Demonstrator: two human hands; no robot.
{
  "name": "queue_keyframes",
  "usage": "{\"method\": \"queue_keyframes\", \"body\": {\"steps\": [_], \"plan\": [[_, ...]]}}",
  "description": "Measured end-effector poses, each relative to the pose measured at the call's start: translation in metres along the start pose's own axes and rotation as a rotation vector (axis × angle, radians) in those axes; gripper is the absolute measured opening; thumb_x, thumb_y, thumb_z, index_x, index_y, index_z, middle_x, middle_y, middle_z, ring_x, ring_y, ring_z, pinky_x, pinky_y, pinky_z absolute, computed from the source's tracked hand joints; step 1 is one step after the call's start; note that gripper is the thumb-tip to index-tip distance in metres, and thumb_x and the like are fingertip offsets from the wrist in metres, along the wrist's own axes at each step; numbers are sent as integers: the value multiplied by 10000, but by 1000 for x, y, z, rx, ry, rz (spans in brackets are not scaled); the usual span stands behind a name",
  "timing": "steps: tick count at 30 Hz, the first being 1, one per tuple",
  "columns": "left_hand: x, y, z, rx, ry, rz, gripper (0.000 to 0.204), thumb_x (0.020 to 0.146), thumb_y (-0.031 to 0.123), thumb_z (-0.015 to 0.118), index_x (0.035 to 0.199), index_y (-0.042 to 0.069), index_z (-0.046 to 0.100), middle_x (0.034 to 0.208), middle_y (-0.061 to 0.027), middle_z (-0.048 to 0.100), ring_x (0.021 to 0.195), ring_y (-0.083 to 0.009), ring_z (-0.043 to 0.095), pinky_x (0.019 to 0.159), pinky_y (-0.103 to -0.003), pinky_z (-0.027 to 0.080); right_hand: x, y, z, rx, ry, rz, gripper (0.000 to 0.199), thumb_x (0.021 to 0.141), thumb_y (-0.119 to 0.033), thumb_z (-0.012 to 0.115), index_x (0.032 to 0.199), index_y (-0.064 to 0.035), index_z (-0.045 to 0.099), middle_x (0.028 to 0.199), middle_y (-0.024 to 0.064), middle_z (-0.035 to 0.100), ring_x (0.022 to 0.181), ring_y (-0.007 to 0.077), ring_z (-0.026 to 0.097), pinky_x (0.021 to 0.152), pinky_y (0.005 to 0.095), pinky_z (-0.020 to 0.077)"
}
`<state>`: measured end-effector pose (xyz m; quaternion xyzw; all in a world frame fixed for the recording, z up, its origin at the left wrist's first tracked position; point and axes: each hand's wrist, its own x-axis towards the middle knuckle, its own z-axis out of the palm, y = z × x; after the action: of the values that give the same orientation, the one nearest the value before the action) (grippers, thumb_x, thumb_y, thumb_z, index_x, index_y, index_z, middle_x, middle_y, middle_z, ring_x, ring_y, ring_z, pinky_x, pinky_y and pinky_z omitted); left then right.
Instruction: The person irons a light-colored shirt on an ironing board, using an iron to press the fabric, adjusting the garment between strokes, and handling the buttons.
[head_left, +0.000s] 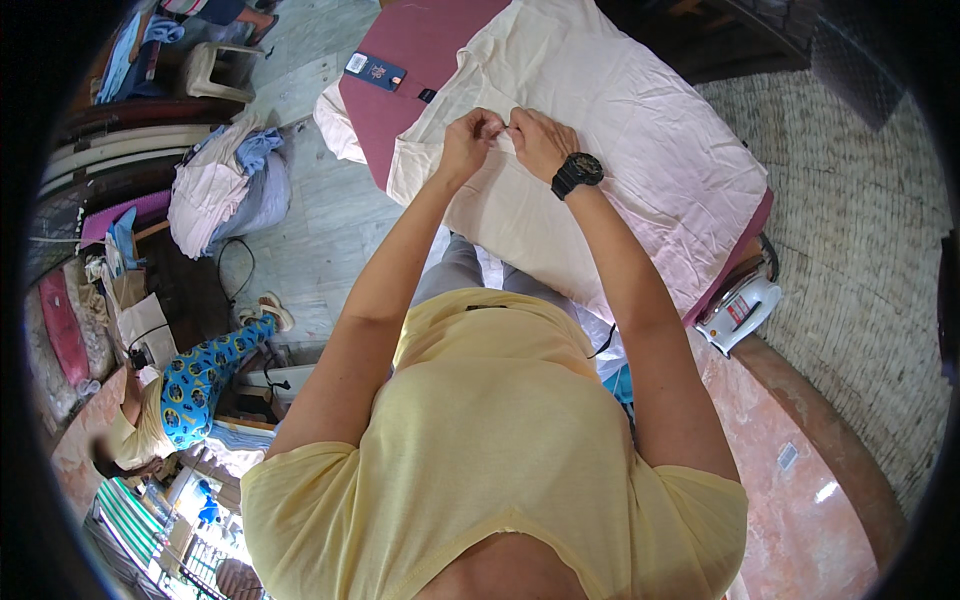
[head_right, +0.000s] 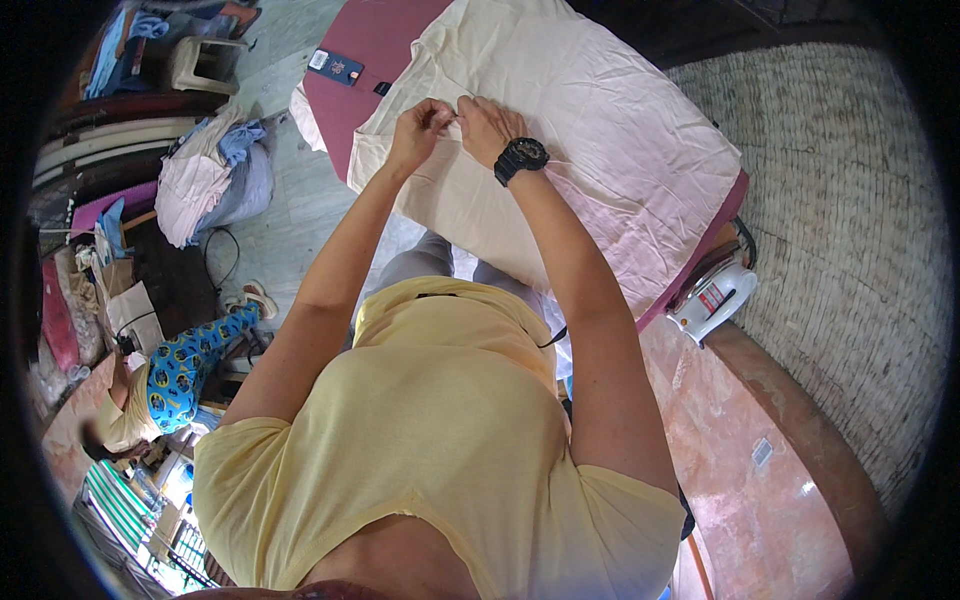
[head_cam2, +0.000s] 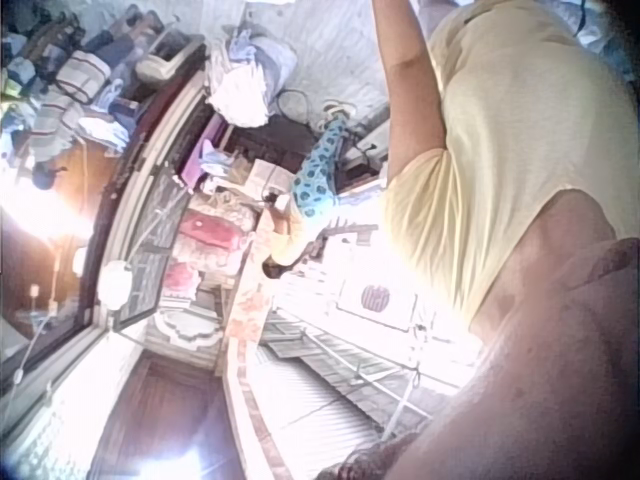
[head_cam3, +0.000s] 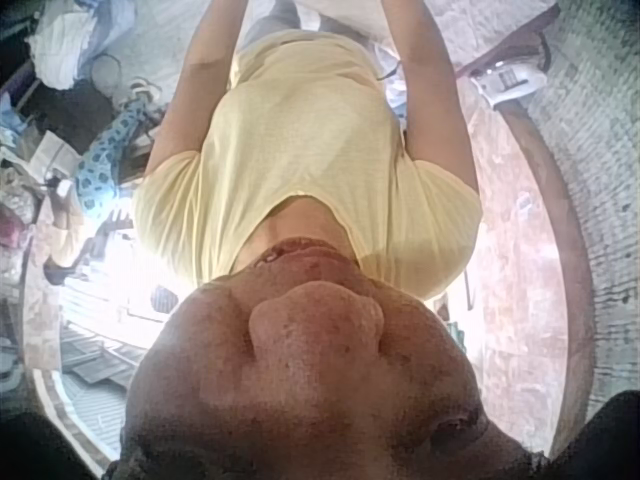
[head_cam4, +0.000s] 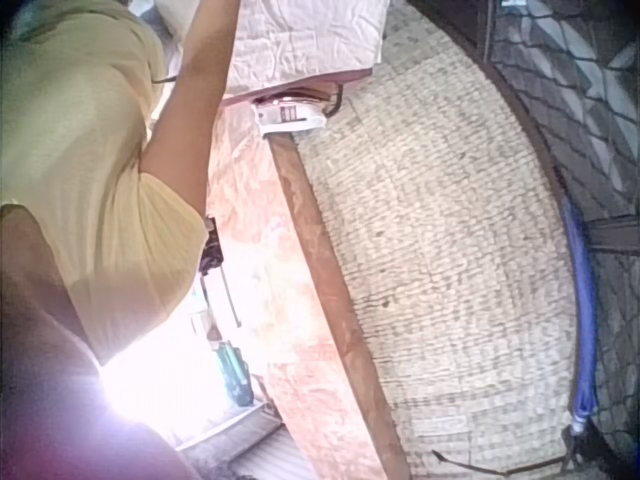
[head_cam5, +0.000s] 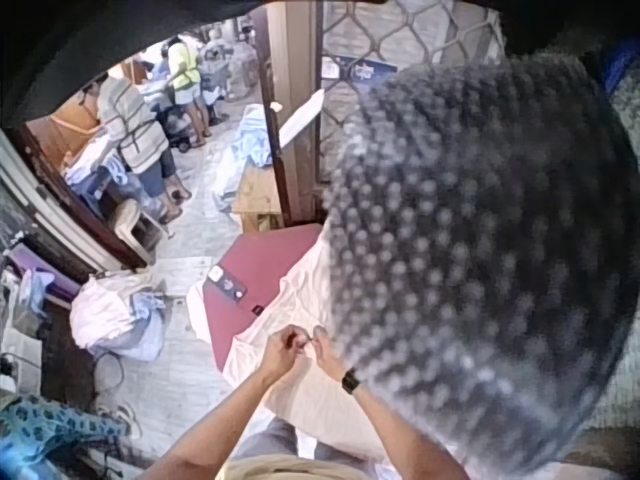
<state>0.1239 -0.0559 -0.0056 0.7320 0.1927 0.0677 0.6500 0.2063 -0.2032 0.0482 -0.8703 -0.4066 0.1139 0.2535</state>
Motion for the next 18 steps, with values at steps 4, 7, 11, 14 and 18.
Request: {"method": "queue_keyframes", "body": {"steps": [4,7,11,14,18], "plan": [[1,-4,0,18,-15,2,140,983,113,588,952,-12,643,835,-2,647,737,-59,549,687,-233,474,2,-3,0,-28,-2,8,124,916,-200,540,951,-81,539,895,158,639,862,383,636,718,518,498],[2,-7,1,33,-14,-4,146,984,119,589,948,-12,643,830,-3,646,730,-66,547,685,-235,470,3,-4,1,-53,6,22,118,914,-193,537,951,-81,547,887,159,646,852,385,641,712,518,501],[2,-20,-4,49,88,118,132,945,121,639,943,-11,639,811,-34,652,721,-103,568,684,-253,479,4,-10,0,-32,28,41,147,913,-216,549,961,-77,546,905,153,660,843,378,650,705,513,504],[-18,4,-50,478,31,117,104,854,66,685,935,0,680,806,-134,682,721,-247,651,668,-346,513,-11,7,-14,90,157,166,203,898,-254,610,987,-81,550,921,143,673,837,361,665,705,490,512],[-83,28,-143,778,-263,-219,193,767,15,723,950,9,665,872,-158,636,818,-335,655,733,-415,533,-36,35,-40,217,284,357,291,851,-269,719,1022,-78,580,863,129,670,793,301,672,687,416,514]]}}
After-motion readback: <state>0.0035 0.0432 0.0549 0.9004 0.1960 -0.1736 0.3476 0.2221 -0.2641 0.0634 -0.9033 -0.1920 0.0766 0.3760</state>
